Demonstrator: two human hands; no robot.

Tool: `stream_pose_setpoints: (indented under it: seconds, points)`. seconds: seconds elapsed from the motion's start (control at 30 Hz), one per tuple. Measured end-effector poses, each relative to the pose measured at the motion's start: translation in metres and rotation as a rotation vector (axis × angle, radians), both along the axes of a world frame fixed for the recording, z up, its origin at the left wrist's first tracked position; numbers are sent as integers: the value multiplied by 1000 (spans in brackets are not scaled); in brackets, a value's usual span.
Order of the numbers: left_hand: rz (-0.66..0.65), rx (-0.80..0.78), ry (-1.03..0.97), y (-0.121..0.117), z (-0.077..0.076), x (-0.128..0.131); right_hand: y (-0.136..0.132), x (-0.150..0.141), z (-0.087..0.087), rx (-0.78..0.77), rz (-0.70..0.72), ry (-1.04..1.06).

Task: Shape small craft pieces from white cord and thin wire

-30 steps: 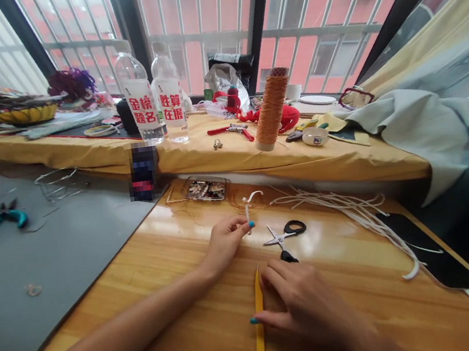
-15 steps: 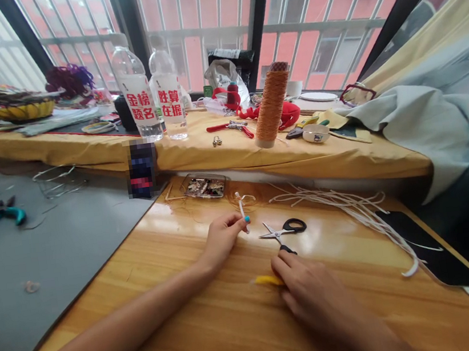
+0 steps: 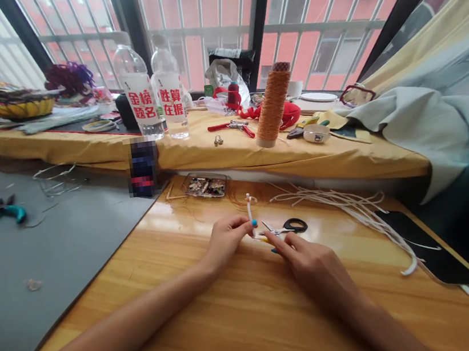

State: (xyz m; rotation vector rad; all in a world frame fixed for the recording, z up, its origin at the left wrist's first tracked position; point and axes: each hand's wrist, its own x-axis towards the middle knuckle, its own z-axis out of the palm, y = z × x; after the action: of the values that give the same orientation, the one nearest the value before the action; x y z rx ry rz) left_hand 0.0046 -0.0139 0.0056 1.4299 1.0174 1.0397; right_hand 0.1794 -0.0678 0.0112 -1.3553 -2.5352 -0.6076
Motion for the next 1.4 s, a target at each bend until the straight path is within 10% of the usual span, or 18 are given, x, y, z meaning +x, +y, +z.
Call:
stream_pose_setpoints:
  seconds: [1.4]
  points:
    - [-25,-106,-54,2,-4,0,4,0,-9,170,-6,50]
